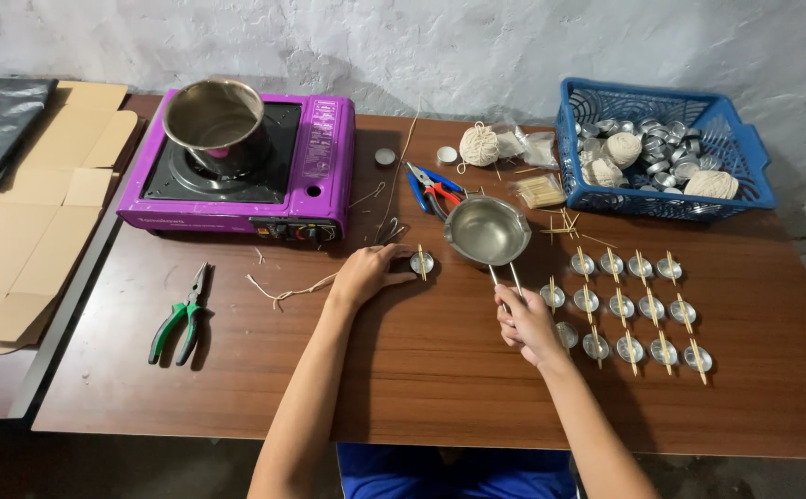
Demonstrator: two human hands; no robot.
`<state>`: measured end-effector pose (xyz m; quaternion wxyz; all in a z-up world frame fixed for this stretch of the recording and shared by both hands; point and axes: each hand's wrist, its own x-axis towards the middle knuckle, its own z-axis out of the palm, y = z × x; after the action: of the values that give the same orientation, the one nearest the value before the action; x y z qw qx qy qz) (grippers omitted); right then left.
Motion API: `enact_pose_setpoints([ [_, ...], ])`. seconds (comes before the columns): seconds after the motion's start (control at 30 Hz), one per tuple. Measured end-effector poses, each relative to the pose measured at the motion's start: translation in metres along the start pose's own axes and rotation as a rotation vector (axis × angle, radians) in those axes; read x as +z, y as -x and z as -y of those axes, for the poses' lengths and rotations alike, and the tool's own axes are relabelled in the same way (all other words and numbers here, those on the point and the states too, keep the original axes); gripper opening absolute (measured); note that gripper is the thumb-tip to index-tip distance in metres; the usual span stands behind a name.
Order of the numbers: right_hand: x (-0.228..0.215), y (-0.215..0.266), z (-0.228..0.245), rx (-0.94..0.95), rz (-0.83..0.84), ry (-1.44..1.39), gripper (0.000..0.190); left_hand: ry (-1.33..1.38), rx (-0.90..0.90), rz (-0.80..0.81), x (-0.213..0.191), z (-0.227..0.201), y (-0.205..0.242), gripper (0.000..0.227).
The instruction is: Assembling candle wicks into metal holders and pouring melted wax into them using a small pot.
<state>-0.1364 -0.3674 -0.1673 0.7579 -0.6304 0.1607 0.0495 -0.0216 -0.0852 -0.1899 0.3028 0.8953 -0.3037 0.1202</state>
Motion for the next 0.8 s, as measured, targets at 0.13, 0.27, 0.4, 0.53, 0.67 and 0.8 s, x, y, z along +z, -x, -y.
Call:
enact_pose_setpoints([
  [0.13, 0.007, 0.005, 0.008, 0.003, 0.006, -0.010, 0.024, 0.029, -0.010, 0.001, 0.002, 0.003, 0.001, 0.054],
  [0.27, 0.009, 0.002, 0.003, -0.026, 0.004, -0.010, 0.026, 0.036, -0.030, 0.014, 0.000, 0.001, 0.000, 0.053],
  [0.4, 0.012, 0.002, 0.001, -0.051, -0.005, 0.002, 0.026, 0.029, -0.038, 0.030, -0.006, -0.005, -0.002, 0.053],
  [0.53, 0.011, 0.004, 0.002, -0.069, -0.010, 0.007, 0.028, 0.040, -0.041, 0.026, -0.001, 0.001, -0.001, 0.053],
  [0.67, 0.009, 0.013, 0.010, -0.116, -0.015, 0.150, 0.039, 0.026, -0.048, 0.003, -0.002, -0.002, -0.001, 0.049],
  [0.8, 0.008, 0.040, 0.033, -0.208, -0.017, 0.474, 0.050, 0.022, -0.068, 0.012, -0.016, -0.021, -0.003, 0.049],
])
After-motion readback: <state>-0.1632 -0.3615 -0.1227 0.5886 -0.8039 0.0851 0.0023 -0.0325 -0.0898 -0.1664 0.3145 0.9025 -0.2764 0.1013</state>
